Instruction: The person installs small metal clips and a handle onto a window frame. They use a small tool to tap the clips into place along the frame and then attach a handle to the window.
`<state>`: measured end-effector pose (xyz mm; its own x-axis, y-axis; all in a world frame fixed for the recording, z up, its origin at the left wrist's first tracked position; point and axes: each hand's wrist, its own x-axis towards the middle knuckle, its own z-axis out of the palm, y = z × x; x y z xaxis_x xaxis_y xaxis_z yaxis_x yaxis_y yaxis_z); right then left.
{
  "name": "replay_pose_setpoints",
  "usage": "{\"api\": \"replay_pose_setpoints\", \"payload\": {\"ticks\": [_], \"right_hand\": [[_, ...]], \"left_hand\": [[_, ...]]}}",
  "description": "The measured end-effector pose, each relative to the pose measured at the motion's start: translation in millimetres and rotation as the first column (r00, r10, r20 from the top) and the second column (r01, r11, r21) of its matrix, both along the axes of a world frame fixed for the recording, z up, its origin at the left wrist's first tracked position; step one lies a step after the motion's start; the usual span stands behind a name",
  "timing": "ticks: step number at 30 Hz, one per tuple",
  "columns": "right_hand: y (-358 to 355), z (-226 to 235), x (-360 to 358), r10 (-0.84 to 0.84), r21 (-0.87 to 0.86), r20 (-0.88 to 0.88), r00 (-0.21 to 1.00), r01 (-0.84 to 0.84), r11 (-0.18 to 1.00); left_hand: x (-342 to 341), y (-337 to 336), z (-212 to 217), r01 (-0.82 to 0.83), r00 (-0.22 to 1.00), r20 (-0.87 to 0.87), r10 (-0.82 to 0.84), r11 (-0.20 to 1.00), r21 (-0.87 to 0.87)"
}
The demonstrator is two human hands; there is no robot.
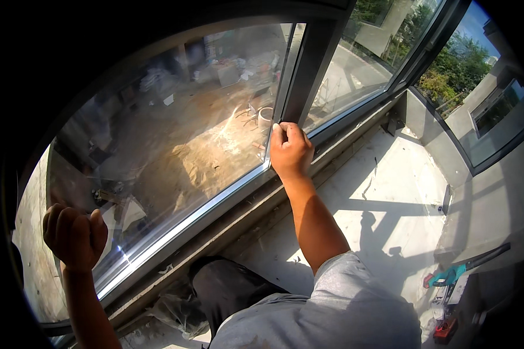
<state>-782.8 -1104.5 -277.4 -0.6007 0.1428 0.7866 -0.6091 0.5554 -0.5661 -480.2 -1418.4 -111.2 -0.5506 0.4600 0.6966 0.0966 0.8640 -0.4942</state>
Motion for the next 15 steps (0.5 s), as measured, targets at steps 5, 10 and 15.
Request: {"api": "replay_pose_setpoints", "payload": {"ticks": [5, 10, 15], "right_hand": [[6.7, 16.8, 9.4, -0.013, -0.06, 0.186, 0.982, 0.024, 0.998], [17.6, 6.0, -6.4, 0.071, -0.089, 0.255, 0.964, -0.05, 0.995], [8.0, 8.9, -4.6, 0.09, -0.201, 0.319, 0.944, -0.025, 0.979]], "left_hand": [[5.4, -1.9, -0.7, 0.017, 1.0, 0.018, -0.018, 0.998, 0.058], [9.7, -0.2, 2.3, 0.05, 0.998, 0.032, -0.053, 0.994, 0.098], [9.2, -2.8, 0.8, 0.09, 0.996, -0.001, -0.09, 0.991, 0.097]]}}
